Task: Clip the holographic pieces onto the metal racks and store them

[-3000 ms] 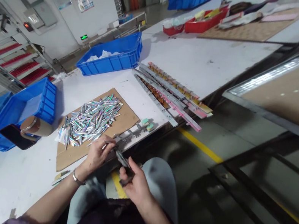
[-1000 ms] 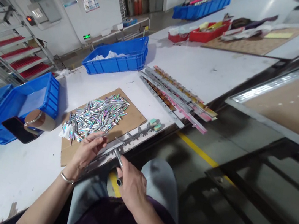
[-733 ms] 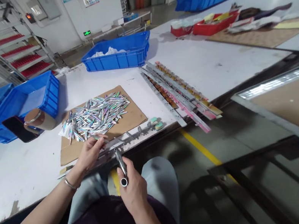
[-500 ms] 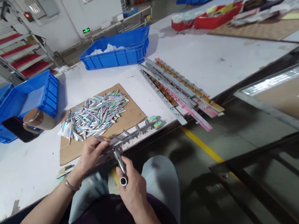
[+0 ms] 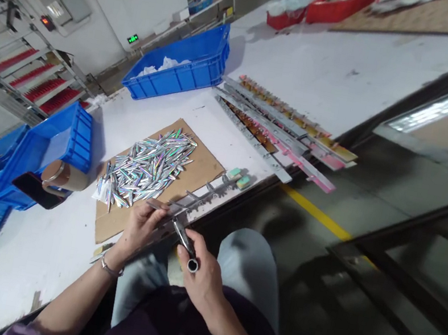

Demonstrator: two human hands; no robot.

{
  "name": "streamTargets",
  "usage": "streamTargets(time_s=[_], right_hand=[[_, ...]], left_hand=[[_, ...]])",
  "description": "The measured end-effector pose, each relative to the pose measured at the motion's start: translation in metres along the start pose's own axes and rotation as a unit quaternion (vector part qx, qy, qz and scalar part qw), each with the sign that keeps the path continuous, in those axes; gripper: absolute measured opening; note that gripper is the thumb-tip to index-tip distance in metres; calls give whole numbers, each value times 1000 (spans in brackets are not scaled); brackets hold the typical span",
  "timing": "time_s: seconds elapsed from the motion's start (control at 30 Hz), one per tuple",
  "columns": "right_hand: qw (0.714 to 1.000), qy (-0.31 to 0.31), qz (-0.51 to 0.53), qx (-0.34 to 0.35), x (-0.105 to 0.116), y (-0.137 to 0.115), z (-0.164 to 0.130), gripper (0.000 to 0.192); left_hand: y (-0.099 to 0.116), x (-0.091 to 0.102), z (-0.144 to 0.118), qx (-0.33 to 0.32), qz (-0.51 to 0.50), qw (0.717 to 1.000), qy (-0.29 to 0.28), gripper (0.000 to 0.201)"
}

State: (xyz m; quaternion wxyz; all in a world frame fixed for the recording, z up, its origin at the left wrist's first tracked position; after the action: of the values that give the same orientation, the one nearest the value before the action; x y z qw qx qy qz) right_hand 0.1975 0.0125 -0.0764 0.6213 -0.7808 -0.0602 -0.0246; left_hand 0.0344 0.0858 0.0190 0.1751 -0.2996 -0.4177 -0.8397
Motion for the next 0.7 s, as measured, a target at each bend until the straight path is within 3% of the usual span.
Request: streamTargets(time_s=[0.07, 0.13, 0.23, 0.3, 0.37, 0.43, 0.47, 0.5, 0.57, 0.63, 0.7], right_hand=[[998, -12, 52, -20, 0, 0, 1, 37], [980, -45, 177, -73, -4, 2, 4, 39], [893, -145, 384, -185, -17, 8, 6, 48], [862, -181, 421, -217, -21, 10, 5, 53], [904, -143, 359, -186, -14, 11, 4, 49], [976, -54, 197, -81, 2, 7, 1, 37], [997, -6, 80, -9, 9, 2, -1, 33], [997, 31, -41, 59, 14, -4, -4, 32], [959, 78, -227, 148, 17, -12, -9, 35], [933, 93, -302, 175, 15, -14, -11, 36], [932, 106, -302, 169, 12, -15, -10, 35]], left_hand=[[2, -2, 0, -17, -1, 1000, -23, 23], [7, -5, 2, -53, 10, 997, -58, 22], [10, -6, 1, -75, 27, 995, -64, 23], [10, -7, 0, -70, 32, 996, -50, 22], [9, -7, -2, -67, 33, 996, -44, 20], [7, -7, -4, -70, 34, 996, -43, 20], [6, -8, -4, -73, 35, 996, -42, 19], [5, -8, -4, -75, 35, 996, -41, 19], [4, -8, -3, -74, 35, 996, -40, 19], [5, -8, -2, -75, 35, 996, -38, 19], [6, -8, -2, -79, 34, 996, -36, 18]])
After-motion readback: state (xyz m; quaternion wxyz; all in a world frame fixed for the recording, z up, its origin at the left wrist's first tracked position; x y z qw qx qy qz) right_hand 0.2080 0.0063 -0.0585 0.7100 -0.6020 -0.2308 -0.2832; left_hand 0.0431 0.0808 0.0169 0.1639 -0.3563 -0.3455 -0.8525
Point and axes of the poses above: each hand's wrist, its own z-axis towards the middle knuckle, its own x-axis out of the back of the hand, y = z × x, the point moved 4 cm from there along z, towards the middle knuckle, and after that the axes turned 11 degrees about -x, right-handed, at the moved point
